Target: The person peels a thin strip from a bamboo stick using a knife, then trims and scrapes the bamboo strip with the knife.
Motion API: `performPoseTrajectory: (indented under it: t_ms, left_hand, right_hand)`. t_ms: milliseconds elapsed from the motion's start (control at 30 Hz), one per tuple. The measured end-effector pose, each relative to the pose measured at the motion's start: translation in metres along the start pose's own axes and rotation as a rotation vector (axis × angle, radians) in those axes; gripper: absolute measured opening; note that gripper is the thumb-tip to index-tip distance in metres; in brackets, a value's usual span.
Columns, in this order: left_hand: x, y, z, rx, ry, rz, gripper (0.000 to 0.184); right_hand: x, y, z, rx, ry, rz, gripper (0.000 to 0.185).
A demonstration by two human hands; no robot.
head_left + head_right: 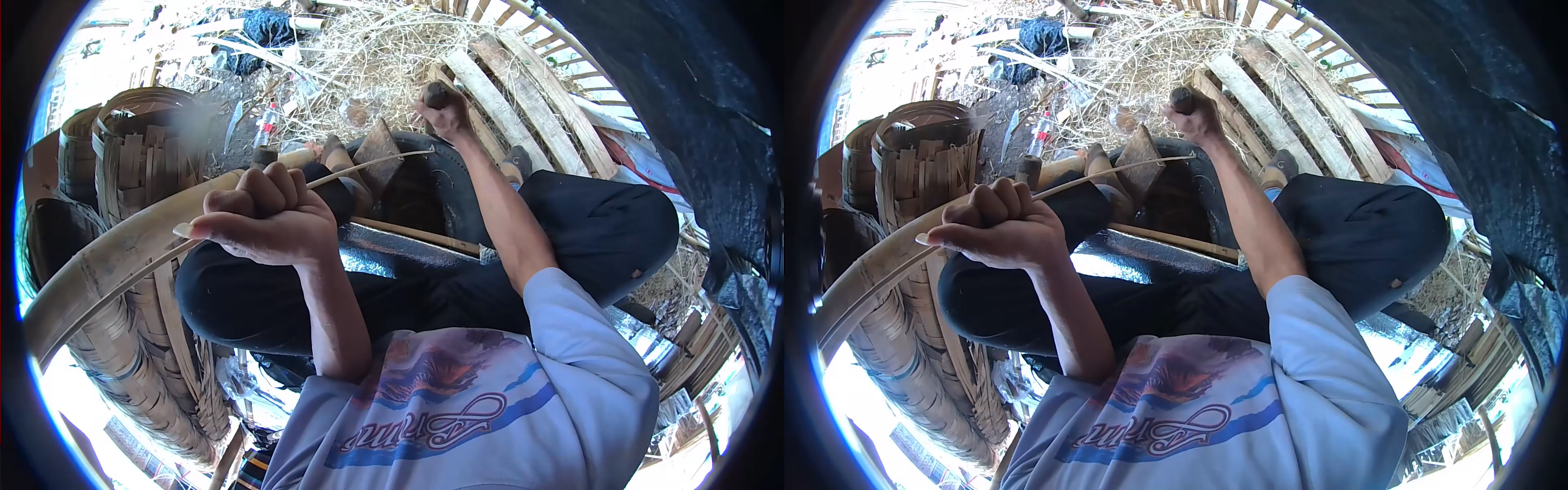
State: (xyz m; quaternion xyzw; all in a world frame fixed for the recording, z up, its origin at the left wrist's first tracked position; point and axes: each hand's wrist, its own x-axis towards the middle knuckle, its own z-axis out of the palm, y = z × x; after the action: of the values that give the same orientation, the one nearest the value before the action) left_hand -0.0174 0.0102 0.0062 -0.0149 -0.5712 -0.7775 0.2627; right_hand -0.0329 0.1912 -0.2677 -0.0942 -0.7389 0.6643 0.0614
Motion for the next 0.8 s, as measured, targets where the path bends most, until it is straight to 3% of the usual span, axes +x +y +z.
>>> performPoseTrajectory:
  t_ms: [167, 400, 633, 700, 800]
  left_hand:
    - [-0.002, 0.002, -0.001, -0.066, -0.034, -0.036, 0.050]
    - [-0.002, 0.000, 0.000, -0.086, -0.037, -0.018, 0.049]
    - [0.006, -0.003, -0.007, -0.125, -0.097, 0.003, 0.051]
    - [0.009, -0.006, -0.004, -0.116, -0.085, 0.025, 0.051]
    - [0.008, -0.003, -0.005, -0.123, -0.089, 0.006, 0.051]
  right_hand:
    - [0.023, -0.055, 0.001, 0.128, 0.140, -0.126, 0.019]
    - [0.019, -0.068, 0.026, 0.181, 0.166, -0.120, 0.013]
    - [0.007, -0.041, 0.031, 0.131, 0.148, -0.049, 0.013]
    - [0.019, -0.032, 0.032, 0.306, 0.269, 0.018, 0.013]
    - [0.022, -0.037, 0.018, 0.245, 0.256, -0.028, 0.013]
